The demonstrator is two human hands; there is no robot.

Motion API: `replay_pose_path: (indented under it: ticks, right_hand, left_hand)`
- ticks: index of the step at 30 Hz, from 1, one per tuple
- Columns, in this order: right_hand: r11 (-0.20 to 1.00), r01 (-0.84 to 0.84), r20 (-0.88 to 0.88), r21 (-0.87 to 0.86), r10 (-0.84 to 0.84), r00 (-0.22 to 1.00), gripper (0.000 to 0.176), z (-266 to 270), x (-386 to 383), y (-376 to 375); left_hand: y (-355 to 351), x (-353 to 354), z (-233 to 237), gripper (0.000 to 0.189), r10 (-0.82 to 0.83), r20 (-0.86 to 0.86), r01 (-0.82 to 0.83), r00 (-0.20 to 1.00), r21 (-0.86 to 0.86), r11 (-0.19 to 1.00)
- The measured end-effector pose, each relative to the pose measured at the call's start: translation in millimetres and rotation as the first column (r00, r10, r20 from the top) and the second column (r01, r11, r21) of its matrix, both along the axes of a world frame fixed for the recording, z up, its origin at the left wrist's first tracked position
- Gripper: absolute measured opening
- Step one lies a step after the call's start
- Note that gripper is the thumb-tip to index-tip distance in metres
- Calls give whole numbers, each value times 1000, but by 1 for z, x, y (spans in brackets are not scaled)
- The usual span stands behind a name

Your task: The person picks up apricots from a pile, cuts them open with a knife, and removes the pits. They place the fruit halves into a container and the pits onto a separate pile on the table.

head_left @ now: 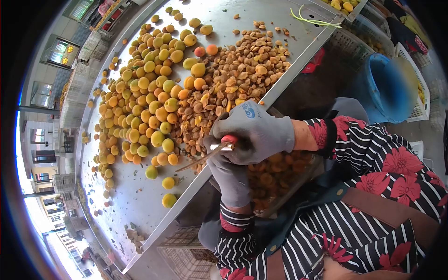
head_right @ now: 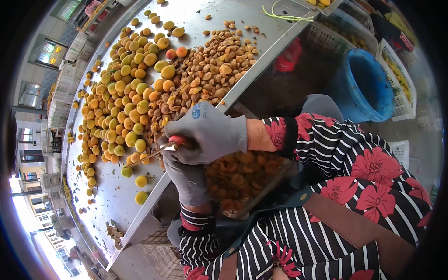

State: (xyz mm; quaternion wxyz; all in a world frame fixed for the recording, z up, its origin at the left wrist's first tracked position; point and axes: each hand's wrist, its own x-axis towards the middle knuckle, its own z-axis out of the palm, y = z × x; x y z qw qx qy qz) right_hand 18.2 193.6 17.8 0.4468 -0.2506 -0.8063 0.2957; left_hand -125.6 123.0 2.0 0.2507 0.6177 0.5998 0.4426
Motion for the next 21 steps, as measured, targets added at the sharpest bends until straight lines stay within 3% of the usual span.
replay_pose_path:
  ticks: [3,5,9,10,11,12,14,15,16,17,20,21]
  right_hand:
    - [999,-19,5,50,19,1000,20,3,1,2]
    - [997,-30,-18,75,32,999,19,2,4,1]
    - [997,-11,34,80,8,999,18,2,7,-1]
    - [997,-16,51,71,12,999,17,2,7,-1]
    - [998,-16,54,68,12,998,17,1,8,-1]
    - [997,-26,72,70,21,997,18,0,8,-1]
    - [997,-36,93,73,29,995,18,-1,8,0]
    - [995,-33,96,95,24,995,18,-1,8,0]
    - [993,-29,101,117,18,995,20,-1,8,0]
    - [993,-30,105,117,17,994,20,-1,8,0]
    - [984,-58,129,171,36,991,22,0,10,-1]
    - [971,-100,136,217,71,988,23,2,10,-1]
  left_hand:
    - [0,-3,-9,40,-34,-149,36,988,8,999]
    - [-1,-5,-17,42,-45,-26,42,999,-122,992]
    - [-1,3,-17,40,-57,88,59,995,-23,998]
    - [0,7,-17,38,65,572,45,818,-176,983]
    - [0,10,-18,37,239,876,111,419,-311,944]
    - [0,9,-25,37,239,877,112,416,-310,944]
    - [1,6,-36,36,134,781,105,610,-247,963]
    - [-1,2,-39,36,135,781,105,609,-247,963]
    - [-2,3,-30,37,9,463,76,886,-165,983]
    - [-2,3,-26,38,-83,48,86,995,-76,993]
    - [-2,0,-41,33,-192,95,200,977,-75,977]
    - [-5,9,-47,38,-206,249,203,946,39,978]
